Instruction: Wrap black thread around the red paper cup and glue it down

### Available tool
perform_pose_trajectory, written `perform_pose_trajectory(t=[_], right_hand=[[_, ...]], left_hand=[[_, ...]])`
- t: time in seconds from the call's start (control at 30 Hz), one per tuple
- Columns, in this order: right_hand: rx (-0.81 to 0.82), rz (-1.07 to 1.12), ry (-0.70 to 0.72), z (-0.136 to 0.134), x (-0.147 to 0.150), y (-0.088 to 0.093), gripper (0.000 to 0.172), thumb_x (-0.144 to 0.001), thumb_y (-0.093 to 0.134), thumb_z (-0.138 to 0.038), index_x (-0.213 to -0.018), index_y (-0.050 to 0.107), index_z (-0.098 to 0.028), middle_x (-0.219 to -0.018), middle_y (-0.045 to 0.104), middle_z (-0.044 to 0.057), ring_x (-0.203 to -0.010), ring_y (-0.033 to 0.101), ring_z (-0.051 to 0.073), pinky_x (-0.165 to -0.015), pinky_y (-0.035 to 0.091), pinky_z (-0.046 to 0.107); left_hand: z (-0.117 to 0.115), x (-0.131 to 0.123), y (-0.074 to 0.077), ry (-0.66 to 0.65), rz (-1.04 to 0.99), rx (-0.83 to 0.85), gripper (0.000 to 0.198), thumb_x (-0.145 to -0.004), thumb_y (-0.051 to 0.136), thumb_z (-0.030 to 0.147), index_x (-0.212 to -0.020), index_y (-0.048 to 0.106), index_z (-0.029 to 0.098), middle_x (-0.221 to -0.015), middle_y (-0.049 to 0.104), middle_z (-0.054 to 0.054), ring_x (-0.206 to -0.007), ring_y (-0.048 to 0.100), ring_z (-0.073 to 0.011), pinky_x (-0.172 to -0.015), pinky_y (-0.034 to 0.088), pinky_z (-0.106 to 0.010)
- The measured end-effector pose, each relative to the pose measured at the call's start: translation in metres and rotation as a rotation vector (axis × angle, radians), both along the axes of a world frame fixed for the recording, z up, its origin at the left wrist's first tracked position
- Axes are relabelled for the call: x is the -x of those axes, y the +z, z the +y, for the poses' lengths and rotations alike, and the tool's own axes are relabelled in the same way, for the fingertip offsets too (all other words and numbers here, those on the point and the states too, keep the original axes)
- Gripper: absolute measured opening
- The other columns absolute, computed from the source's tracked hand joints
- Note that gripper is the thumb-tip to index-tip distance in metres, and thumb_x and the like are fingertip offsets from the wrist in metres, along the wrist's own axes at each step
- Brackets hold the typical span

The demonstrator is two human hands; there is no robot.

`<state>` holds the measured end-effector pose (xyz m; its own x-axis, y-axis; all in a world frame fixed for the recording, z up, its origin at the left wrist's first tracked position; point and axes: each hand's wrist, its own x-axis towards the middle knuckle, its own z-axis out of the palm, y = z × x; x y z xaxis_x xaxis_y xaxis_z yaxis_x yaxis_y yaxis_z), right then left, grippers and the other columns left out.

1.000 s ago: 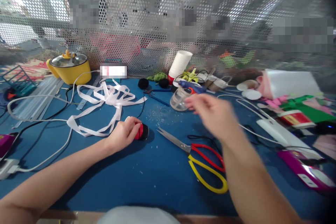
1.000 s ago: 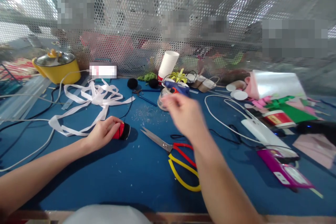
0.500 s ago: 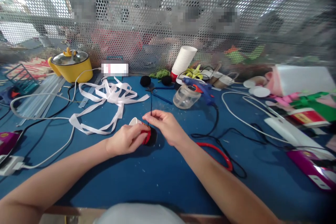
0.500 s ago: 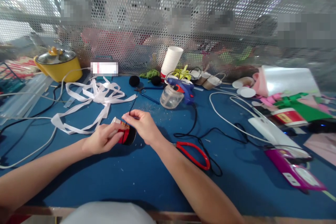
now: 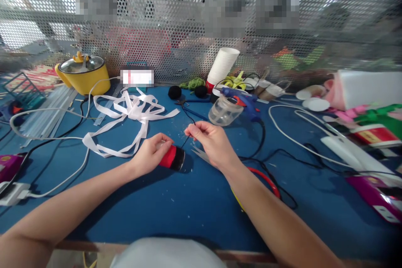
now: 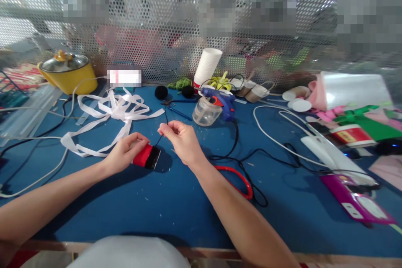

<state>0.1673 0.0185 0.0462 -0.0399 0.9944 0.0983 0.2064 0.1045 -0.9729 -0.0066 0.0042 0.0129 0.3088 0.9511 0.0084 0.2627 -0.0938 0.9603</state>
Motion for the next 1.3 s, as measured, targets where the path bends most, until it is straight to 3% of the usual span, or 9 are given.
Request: perform_pose_trajectory(t=[0.2, 0.43, 0.8, 0.93, 1.3], right_hand=[[-0.059, -0.141, -0.004, 0.003, 0.000, -0.004, 0.027, -0.078, 0.056, -0.041, -0.066, 0.061, -0.017, -0.062, 0.063, 0.002, -0.056, 0.052, 0.012, -0.055, 0.040, 0.026], [-0.040, -0.226, 0.030, 0.004, 0.002, -0.003, 0.025, -0.078, 0.055, -0.039, -0.065, 0.060, -0.019, -0.067, 0.066, 0.003, -0.064, 0.058, 0.015, -0.061, 0.042, 0.027], [0.027, -0.270, 0.072, 0.001, 0.004, -0.007, 0.029, -0.080, 0.053, -0.041, -0.063, 0.058, -0.018, -0.053, 0.053, -0.002, -0.047, 0.042, 0.010, -0.048, 0.032, 0.025], [0.040, -0.291, 0.099, 0.002, 0.005, -0.009, 0.028, -0.079, 0.052, -0.039, -0.062, 0.058, -0.017, -0.052, 0.051, -0.003, -0.046, 0.037, 0.009, -0.048, 0.030, 0.025], [0.089, -0.326, 0.163, 0.001, 0.007, -0.014, 0.030, -0.077, 0.053, -0.040, -0.059, 0.057, -0.017, -0.052, 0.050, -0.003, -0.049, 0.039, 0.010, -0.050, 0.029, 0.025]], left_hand=[[-0.006, 0.001, 0.003, -0.055, 0.088, -0.111, 0.021, -0.084, 0.045, 0.032, -0.084, 0.055, 0.014, -0.069, 0.062, -0.003, -0.060, 0.054, -0.0125, -0.057, 0.041, -0.023], [-0.014, 0.001, 0.004, -0.095, 0.034, -0.265, 0.017, -0.086, 0.046, 0.027, -0.084, 0.056, 0.014, -0.066, 0.061, -0.001, -0.054, 0.052, -0.0091, -0.053, 0.040, -0.020], [-0.015, 0.006, 0.003, -0.139, -0.042, -0.328, 0.014, -0.087, 0.045, 0.025, -0.086, 0.055, 0.016, -0.075, 0.068, -0.006, -0.070, 0.062, -0.0166, -0.064, 0.048, -0.028], [-0.016, 0.006, 0.003, -0.161, -0.063, -0.370, 0.013, -0.087, 0.045, 0.023, -0.087, 0.055, 0.015, -0.081, 0.069, -0.007, -0.068, 0.062, -0.0151, -0.062, 0.048, -0.026], [-0.017, 0.008, 0.006, -0.116, -0.004, -0.535, 0.012, -0.085, 0.046, 0.019, -0.088, 0.058, 0.018, -0.081, 0.070, -0.004, -0.060, 0.059, -0.0108, -0.058, 0.047, -0.022]])
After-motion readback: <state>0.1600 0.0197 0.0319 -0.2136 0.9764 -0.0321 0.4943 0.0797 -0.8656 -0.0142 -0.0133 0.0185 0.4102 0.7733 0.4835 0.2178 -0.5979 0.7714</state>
